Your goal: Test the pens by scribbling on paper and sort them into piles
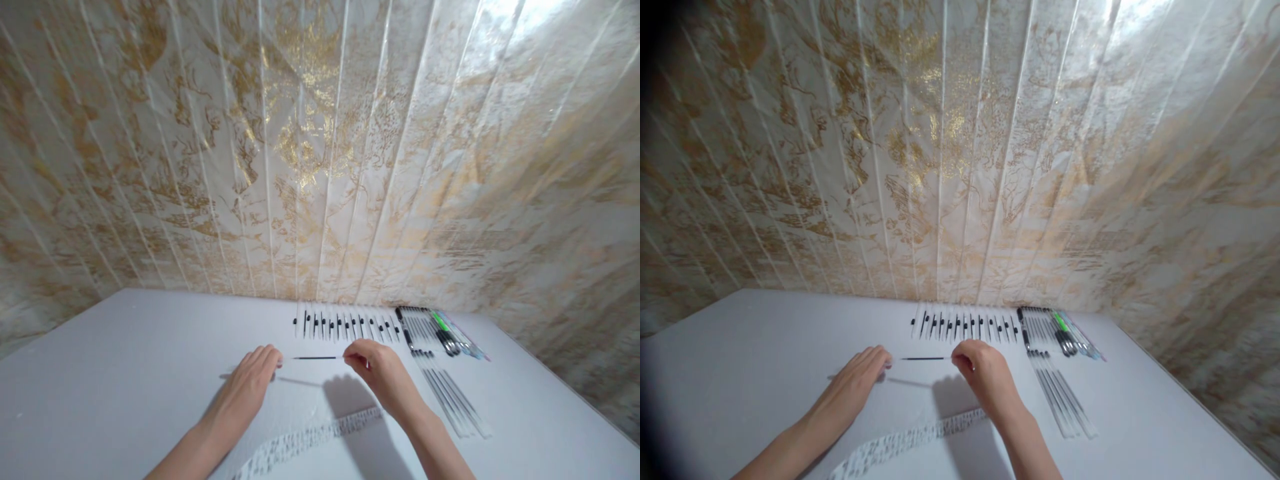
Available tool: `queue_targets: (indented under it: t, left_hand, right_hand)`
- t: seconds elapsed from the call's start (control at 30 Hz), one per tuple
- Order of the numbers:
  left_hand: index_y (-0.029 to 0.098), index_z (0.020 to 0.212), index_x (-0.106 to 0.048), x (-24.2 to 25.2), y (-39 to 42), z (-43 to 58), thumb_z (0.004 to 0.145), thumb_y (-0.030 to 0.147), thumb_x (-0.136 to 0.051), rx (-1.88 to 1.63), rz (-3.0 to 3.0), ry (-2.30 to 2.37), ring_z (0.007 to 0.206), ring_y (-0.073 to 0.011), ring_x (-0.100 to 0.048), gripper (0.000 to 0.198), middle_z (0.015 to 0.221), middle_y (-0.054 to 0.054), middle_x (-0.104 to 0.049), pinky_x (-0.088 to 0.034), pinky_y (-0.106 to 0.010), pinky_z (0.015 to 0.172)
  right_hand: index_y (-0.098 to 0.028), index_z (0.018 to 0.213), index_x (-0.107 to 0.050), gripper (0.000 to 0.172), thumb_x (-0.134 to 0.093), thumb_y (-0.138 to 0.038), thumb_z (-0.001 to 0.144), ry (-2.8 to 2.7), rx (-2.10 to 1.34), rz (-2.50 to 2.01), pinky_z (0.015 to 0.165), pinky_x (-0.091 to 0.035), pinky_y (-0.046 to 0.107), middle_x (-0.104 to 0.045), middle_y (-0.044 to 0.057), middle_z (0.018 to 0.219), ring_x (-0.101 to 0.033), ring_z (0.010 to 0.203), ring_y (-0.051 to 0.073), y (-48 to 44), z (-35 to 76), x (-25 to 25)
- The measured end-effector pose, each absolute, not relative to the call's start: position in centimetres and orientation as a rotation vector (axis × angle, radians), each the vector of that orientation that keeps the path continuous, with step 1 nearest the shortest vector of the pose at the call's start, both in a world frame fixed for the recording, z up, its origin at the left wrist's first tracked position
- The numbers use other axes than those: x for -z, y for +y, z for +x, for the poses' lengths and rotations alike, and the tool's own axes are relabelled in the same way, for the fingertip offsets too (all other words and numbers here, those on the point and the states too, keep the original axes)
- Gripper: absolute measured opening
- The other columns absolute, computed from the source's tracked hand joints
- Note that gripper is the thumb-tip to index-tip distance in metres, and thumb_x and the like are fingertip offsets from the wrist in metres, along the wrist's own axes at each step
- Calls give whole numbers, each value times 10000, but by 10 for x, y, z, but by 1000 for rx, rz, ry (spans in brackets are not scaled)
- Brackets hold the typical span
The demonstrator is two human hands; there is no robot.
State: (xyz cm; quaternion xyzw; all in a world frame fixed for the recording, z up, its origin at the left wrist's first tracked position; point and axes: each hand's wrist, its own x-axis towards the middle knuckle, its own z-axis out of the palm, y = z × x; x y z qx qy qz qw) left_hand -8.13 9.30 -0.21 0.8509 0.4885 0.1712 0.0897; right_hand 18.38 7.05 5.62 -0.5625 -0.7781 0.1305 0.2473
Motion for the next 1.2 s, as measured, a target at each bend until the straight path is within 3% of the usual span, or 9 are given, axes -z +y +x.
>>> queue_targets:
  t: [1.2]
  left_hand:
    - [201,882,-531,13,89,-77,892,35,-394,-681,2471,1249,808,-208,-565,215,848,-22,-591,-427,-326,739]
  right_hand:
    - [-183,760,-693,199,-583,-35,836,-2231,-252,-1489,625,-407,238,-699,30,755,-608,706,168,62,159,-62]
